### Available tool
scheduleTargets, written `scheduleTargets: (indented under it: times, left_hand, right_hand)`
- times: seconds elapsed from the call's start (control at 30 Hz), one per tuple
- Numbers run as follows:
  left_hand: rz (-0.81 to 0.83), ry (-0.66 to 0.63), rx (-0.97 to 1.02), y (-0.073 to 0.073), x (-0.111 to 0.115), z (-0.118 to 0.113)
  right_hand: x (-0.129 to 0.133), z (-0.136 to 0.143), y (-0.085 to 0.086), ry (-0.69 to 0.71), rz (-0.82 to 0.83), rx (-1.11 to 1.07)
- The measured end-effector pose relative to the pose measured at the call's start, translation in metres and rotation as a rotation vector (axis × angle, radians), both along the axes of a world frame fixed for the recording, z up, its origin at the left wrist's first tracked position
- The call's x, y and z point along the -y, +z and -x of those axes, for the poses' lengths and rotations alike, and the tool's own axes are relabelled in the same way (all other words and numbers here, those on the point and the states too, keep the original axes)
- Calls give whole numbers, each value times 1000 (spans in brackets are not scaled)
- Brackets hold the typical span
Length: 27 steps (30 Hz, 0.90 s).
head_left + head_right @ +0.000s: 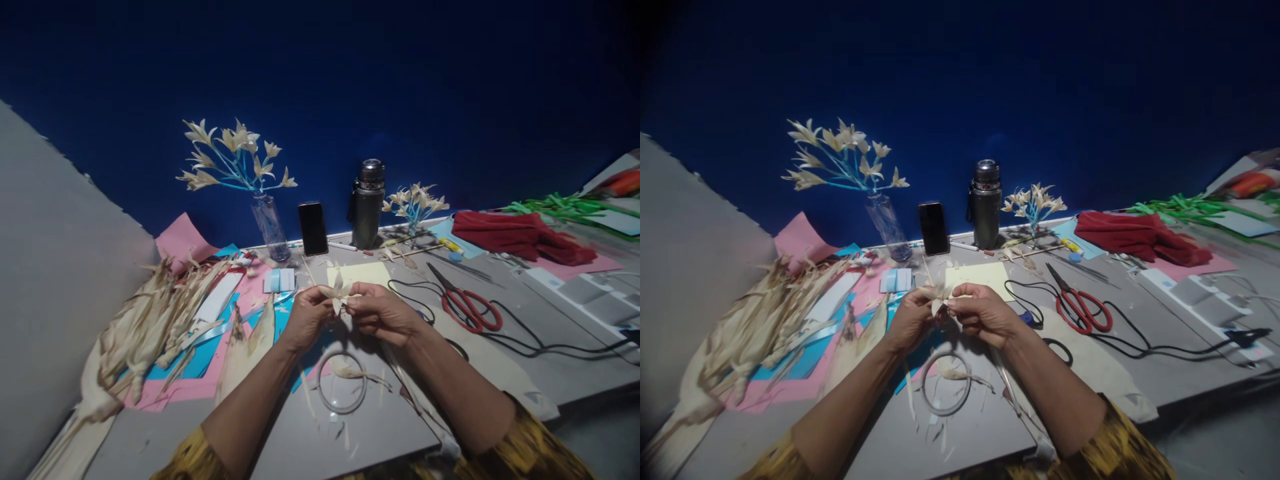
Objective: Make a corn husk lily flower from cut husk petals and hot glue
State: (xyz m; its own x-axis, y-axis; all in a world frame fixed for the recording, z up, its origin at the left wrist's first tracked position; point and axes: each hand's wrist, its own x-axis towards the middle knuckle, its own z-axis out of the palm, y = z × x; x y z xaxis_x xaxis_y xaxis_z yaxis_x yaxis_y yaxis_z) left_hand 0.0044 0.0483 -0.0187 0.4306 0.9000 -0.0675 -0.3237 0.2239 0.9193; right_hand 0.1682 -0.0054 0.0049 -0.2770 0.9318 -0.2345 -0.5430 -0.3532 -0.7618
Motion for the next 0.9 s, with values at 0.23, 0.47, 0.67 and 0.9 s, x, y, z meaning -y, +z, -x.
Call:
scheduleTargets:
  times: [0.23, 0.47, 0.67, 0.9]
  left_hand:
    - [-60, -67, -34, -9, -1, 3]
    - [7, -106, 54, -1, 0, 1]
    - [64, -75, 120, 0, 0, 1]
    - [134, -88, 140, -4, 1, -1]
  right_hand:
    - [1, 1, -1, 4, -51, 6]
    - [0, 4, 3, -66, -89, 65]
    - [4, 13, 2, -514, -414, 650]
    - [8, 19, -6, -611, -714, 1019]
